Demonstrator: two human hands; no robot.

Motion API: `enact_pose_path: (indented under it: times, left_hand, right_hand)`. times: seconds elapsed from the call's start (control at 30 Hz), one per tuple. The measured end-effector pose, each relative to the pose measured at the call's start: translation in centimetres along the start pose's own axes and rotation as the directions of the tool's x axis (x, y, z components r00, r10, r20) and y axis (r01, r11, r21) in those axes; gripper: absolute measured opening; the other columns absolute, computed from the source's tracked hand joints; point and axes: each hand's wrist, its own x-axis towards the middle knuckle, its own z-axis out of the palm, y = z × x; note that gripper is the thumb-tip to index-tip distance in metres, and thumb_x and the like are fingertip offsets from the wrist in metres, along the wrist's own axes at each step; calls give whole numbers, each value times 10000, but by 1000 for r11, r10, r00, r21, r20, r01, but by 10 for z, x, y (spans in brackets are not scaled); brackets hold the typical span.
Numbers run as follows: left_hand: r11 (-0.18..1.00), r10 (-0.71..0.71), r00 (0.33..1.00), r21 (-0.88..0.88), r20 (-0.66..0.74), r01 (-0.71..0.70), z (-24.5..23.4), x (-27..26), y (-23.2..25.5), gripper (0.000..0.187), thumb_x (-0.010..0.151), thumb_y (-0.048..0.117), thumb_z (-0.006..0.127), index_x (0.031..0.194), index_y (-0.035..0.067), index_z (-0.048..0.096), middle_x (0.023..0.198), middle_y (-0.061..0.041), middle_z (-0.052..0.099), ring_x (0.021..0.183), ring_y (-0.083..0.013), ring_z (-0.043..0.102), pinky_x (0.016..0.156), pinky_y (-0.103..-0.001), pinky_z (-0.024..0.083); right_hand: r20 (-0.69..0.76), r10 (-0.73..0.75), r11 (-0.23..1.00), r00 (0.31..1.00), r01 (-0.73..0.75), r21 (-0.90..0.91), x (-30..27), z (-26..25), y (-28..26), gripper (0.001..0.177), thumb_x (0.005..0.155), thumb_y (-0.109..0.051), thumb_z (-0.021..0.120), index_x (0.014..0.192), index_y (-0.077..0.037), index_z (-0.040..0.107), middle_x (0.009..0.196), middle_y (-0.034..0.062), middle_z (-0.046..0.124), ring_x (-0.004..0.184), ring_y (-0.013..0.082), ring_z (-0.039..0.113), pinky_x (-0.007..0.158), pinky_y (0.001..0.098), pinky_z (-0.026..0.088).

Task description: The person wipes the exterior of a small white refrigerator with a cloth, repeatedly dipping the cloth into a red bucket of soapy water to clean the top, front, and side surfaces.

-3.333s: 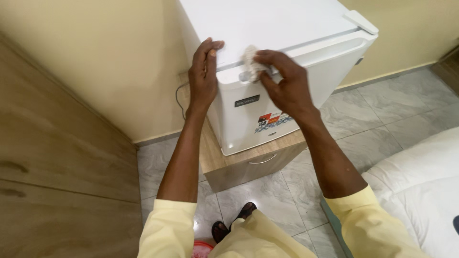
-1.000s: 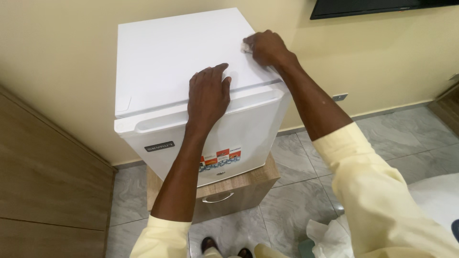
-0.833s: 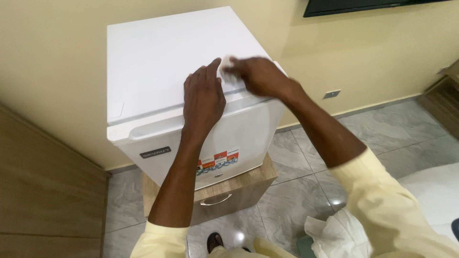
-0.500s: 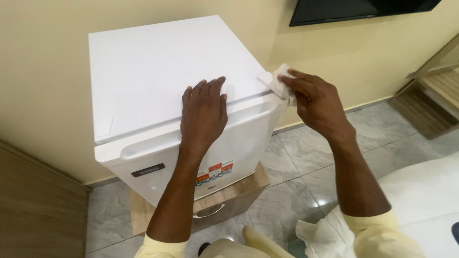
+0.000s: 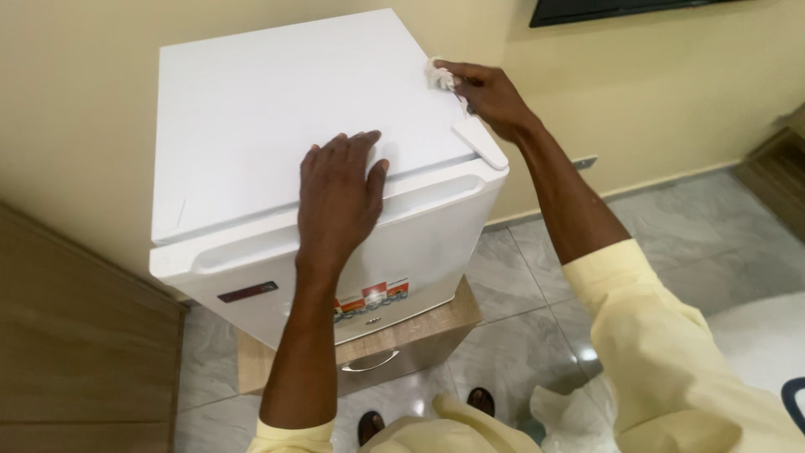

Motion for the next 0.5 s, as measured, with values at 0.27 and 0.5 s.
enact_pose_path:
  times: [0.27,0.5]
  left_hand:
    - [985,-162,983,49,-88,167,6,12,14,373,1021,307,606,1312,78,651,1268,-187,679,1280,-373,564,1129,-538,337]
    - [993,-113,978,-53,-177,106,74,51,82,320,1025,284,591,1234,71,705,1224,-168,720,1204,-351,628,1087,-515,387]
  right_hand:
    - [-85,48,990,995,-36,134,-131,12,70,498,963,53,561,1445,-54,628,1030,120,770,836,167,675,769,314,573]
    - [-236,-132,919,963,208,335,-174,18,67,508,981,112,611,1467,-36,626,968,80,676,769,98,503,712,232,472]
